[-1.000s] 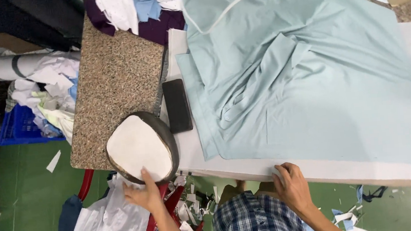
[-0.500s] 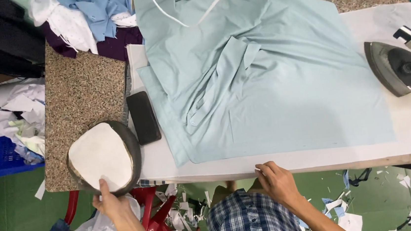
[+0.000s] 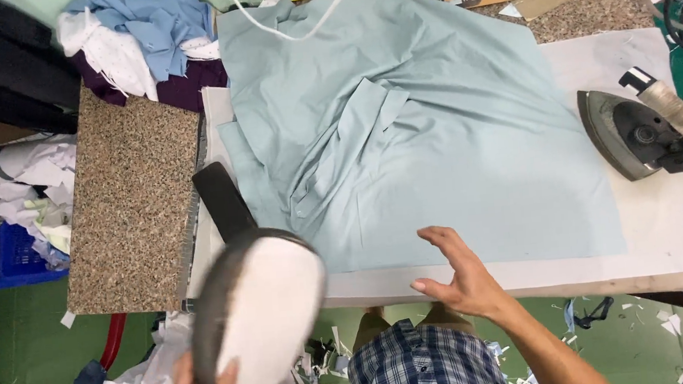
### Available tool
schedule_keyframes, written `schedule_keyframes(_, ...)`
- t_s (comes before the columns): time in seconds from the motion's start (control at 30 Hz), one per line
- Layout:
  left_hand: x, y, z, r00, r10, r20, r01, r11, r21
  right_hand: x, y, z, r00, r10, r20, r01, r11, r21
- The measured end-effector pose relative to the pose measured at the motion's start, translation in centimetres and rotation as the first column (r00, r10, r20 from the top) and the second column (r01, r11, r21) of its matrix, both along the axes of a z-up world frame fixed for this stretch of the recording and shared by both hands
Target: The person irons a light blue shirt on a white ironing board, repeatedly smoothing the fabric with a steam iron and adjusting the shirt's position. The person also uses a small black rectangular object to press down on the fabric while ironing.
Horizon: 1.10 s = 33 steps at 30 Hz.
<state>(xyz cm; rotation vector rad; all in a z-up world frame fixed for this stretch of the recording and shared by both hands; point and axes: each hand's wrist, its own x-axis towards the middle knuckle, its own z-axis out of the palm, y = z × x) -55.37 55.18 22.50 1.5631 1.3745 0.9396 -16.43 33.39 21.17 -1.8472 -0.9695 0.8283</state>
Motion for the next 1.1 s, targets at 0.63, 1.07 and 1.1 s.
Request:
schedule_keyframes(0.63,17.0,7.4,-11.8,0.726,-0.303,-0.617,0.063,0.923,-0.379,-2.2,-15.4,4.0,0.997,-0.014,0.078,0.048,0.892,-0.45)
schedule_keyframes(1.07,36.7,6.9,9.5,0.599,-0.016,0.8,0.474,0.812,-0.339,-2.8,2.2,1.8,0.851,-0.379,-0.363,0.395,0.918,-0.033)
schedule_keyframes(1.1,36.1,5.7,11.2,0.58,0.01,0.815,0.402,0.867,-0.296,-2.6,3.4,1.3,0.688,-0.56,-0.462,0.614,0.788,-0.039)
